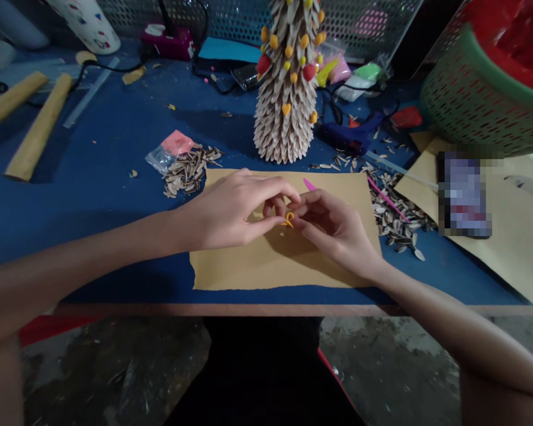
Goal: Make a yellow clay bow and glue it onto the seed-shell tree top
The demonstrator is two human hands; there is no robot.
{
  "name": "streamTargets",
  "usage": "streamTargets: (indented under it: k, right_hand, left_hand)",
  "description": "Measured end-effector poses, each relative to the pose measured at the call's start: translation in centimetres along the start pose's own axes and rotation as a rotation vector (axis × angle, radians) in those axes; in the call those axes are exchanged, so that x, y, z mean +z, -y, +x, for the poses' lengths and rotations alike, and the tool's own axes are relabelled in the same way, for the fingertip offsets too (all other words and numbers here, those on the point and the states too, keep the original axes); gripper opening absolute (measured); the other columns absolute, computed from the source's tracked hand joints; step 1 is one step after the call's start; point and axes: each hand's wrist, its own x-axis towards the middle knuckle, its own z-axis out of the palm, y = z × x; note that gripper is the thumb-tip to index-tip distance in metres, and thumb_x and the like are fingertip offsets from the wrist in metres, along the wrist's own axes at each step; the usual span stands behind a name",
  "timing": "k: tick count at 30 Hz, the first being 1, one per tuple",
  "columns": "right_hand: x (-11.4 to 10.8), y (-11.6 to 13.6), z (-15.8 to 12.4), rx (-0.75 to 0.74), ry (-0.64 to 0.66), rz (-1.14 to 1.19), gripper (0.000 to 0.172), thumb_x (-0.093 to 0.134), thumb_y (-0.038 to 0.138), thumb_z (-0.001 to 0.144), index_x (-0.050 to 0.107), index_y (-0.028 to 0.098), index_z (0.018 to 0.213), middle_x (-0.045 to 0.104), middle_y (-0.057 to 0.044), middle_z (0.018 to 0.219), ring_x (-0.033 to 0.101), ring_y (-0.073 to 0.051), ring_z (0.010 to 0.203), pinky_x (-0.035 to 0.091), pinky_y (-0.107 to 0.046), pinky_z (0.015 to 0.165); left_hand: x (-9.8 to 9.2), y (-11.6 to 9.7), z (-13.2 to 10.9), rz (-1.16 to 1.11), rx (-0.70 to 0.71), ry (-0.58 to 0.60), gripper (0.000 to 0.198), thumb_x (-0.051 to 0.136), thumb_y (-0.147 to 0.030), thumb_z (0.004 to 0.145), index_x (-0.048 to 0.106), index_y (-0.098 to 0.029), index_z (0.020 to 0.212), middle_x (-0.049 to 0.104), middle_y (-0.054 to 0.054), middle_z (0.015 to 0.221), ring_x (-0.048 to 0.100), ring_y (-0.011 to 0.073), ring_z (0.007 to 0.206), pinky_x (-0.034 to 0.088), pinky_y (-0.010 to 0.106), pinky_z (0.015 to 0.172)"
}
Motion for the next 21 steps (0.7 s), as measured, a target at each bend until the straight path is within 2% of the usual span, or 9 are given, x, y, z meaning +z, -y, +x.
streamTargets:
  k: [8,16,21]
  right_hand:
    - [-0.05,0.33,-0.08,0.008,0.028,0.054,0.018,0.065,0.032,0.094,0.058,0.019,0.105,0.065,-0.001,0.086,0.065,-0.014,0.082,0.053,-0.03,0.08]
    - [0.06,-0.11,0.05,0.018,0.016,0.077,0.025,0.07,0.036,0.091,0.056,0.021,0.105,0.065,-0.001,0.086,0.065,-0.015,0.084,0.053,-0.03,0.082]
    - [0.09,-0.13,0.05,-0.005,0.024,0.075,0.023,0.069,0.032,0.091,0.055,0.02,0.105,0.063,0.0,0.085,0.064,-0.014,0.082,0.052,-0.029,0.08]
  left_hand:
    - [-0.36,-0.2,0.11,0.012,-0.034,0.033,0.027,0.061,-0.019,0.091,0.063,-0.022,0.117,0.075,-0.001,0.096,0.07,0.0159,0.09,0.047,0.027,0.088]
    - [-0.43,-0.04,0.08,-0.007,-0.021,0.064,0.029,0.059,-0.018,0.09,0.063,-0.023,0.119,0.074,-0.001,0.092,0.069,0.0156,0.087,0.044,0.028,0.09]
    - [-0.72,0.07,0.32,-0.045,-0.016,0.099,0.032,0.062,-0.021,0.089,0.062,-0.024,0.121,0.074,-0.002,0.094,0.069,0.0152,0.083,0.042,0.028,0.088]
